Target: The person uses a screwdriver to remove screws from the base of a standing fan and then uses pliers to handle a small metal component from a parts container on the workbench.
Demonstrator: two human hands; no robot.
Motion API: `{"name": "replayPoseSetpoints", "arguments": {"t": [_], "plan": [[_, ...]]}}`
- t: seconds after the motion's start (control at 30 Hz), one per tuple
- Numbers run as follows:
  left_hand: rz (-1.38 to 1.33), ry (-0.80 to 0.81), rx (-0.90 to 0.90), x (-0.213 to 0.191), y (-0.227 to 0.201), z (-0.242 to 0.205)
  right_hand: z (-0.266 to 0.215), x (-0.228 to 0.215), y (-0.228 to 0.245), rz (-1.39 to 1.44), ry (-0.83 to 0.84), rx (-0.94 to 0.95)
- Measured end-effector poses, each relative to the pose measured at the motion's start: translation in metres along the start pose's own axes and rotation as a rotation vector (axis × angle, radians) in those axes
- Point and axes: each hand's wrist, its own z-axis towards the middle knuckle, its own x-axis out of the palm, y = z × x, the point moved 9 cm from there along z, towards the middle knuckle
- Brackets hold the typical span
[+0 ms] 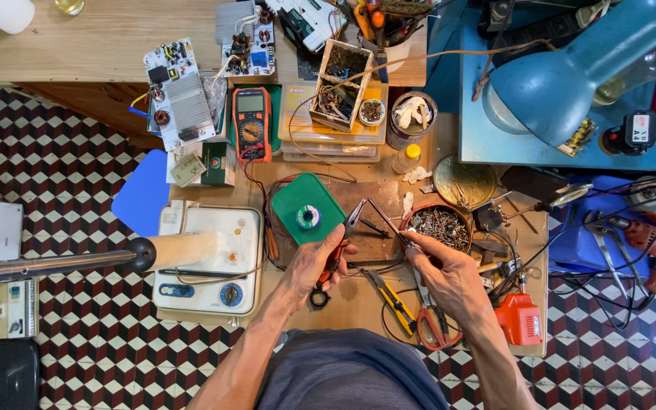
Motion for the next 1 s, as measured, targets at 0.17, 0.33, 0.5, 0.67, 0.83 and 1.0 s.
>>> {"name": "replayPoseSetpoints", "arguments": {"t": [0.17, 0.33, 0.5, 0.67, 0.83, 1.0], "plan": [[0.010, -0.006, 0.030, -0.007, -0.001, 0.001, 0.001, 0.005, 0.003, 0.065, 0.019, 0.000], [-0.001, -0.021, 0.050, -0.012, -0.001, 0.002, 0.001, 0.010, 0.007, 0.089, 0.029, 0.005], [-0.009, -0.014, 0.078, -0.012, -0.003, 0.001, -0.002, 0.008, 0.006, 0.042, 0.027, 0.032], [0.018, -0.045, 0.084, -0.014, 0.001, 0.001, -0.001, 0.012, 0.007, 0.068, 0.057, 0.007], [0.199, -0.118, 0.192, -0.019, -0.001, 0.006, -0.002, 0.012, 0.002, 0.179, 0.120, 0.083], [0.701, -0.248, 0.271, -0.031, -0.008, 0.005, -0.005, 0.014, 0.003, 0.417, 0.223, 0.197]]}}
